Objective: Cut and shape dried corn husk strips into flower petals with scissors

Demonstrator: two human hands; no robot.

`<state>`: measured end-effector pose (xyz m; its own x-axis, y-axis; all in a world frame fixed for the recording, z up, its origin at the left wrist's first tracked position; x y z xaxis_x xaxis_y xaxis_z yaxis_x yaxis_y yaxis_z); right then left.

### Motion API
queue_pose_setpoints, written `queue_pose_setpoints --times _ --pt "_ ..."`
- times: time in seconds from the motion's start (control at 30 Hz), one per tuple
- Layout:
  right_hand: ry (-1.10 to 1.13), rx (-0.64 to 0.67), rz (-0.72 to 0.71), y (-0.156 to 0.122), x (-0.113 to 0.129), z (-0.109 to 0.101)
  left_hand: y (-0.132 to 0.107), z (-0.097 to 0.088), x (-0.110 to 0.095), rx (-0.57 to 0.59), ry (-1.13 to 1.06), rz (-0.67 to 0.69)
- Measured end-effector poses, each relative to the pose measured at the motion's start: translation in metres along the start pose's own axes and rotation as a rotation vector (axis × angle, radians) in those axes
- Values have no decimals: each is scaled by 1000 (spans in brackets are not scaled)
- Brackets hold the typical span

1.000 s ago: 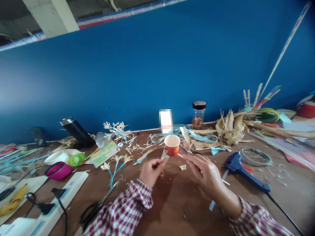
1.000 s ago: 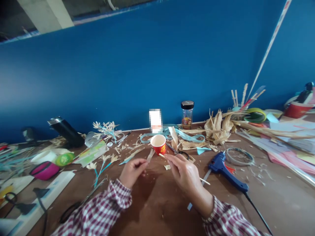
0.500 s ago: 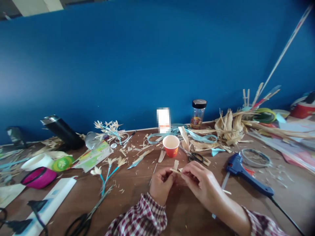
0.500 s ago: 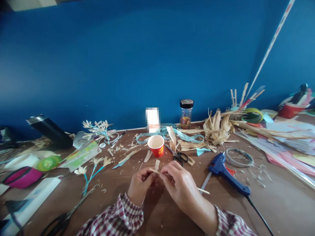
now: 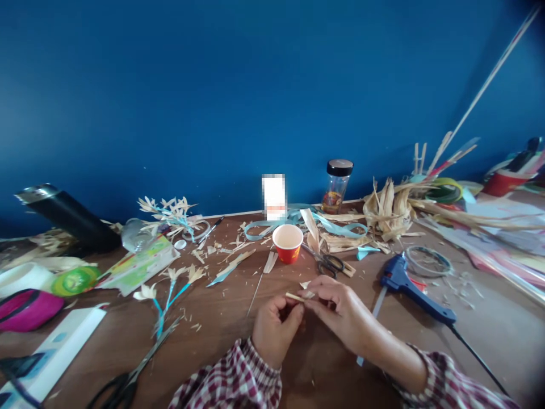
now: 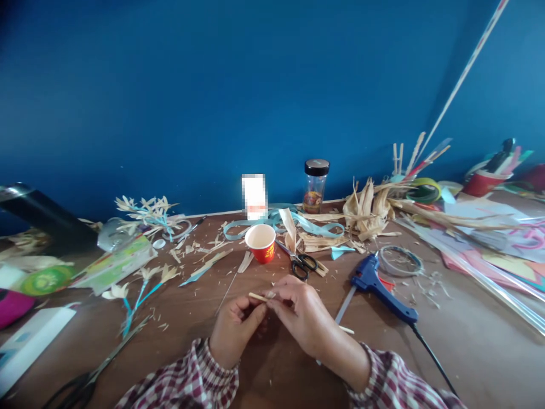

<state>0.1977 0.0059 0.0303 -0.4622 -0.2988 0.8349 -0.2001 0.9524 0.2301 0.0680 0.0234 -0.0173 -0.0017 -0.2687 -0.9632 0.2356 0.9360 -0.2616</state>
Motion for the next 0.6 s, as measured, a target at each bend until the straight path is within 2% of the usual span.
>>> queue_pose_setpoints --times 0.13,0.43,0.53,0.6 --pt "-6 -45 1 -1 -2 0 -1 1 1 -1 0 -47" --pt "-93 -100 44 -1 -1 0 0 1 -4 53 57 38" --pt "-131 -156 33 3 -8 -13 -5 1 -6 80 71 40" --pt "-188 -262 20 6 -15 -31 -8 0 -5 85 54 23"
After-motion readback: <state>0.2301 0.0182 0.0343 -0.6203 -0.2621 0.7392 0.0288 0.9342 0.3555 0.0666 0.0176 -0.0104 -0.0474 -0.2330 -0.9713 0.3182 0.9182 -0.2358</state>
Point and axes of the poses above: each hand's wrist, its own y-axis towards the middle knuckle, its own z-axis out of the palm, x = y × z, the point moved 5 cm from there along y, towards the middle knuckle, and after that the axes turned 1 degree about x, right-handed, at the moved point
